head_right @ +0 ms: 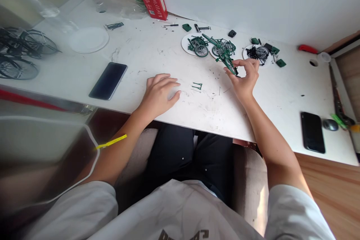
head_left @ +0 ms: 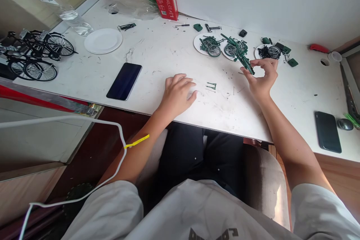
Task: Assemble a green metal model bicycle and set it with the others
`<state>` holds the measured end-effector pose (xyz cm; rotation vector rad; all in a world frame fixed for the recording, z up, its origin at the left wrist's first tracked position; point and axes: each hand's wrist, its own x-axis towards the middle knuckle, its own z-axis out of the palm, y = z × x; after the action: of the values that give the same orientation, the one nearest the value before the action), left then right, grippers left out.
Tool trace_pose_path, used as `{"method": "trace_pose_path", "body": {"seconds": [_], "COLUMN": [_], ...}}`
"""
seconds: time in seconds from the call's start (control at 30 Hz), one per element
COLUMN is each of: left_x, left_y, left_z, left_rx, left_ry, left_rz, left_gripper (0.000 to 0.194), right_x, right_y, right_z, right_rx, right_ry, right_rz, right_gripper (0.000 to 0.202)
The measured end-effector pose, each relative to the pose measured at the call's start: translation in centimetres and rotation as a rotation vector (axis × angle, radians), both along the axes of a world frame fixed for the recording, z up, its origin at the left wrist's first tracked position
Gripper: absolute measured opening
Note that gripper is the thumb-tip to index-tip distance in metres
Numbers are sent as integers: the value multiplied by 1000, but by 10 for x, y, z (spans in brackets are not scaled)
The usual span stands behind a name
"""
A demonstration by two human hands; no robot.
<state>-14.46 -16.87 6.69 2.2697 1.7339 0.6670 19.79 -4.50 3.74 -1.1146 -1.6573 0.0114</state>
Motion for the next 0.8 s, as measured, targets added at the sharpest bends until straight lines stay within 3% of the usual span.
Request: {"method": "trace_pose_path", "body": {"seconds": [0.07,0.17,0.3,0.43,0.5,0.57,0.8], "left_x": [9,0,-50,-97,-101,-90,-11], "left_y": [1,-1,-9,-14,-13,-10,-13], "left_z": [3,11,20,22,20,15,-8], "left_rx": [-25,-83,-141,-243,-220,-156,21], "left_ry": [31,112,118,139,122,95,-17], "left_rz": [25,262,637,781,717,615,120], "left_gripper": [40,54,74,80,76,68,34], "right_x": [0,0,1,0,-1,-1,-2], "right_y": [0,0,2,2,2,1,0], "right_z": [0,0,-2,-3,-3,-2,-1], "right_rx": [5,16,39,42,16,-7,15], "right_ry": [4,22,26,15,-5,-20,16], "right_rz": [5,19,21,22,-3,-26,16], "right_gripper": [38,40,42,40,40,39,36]}}
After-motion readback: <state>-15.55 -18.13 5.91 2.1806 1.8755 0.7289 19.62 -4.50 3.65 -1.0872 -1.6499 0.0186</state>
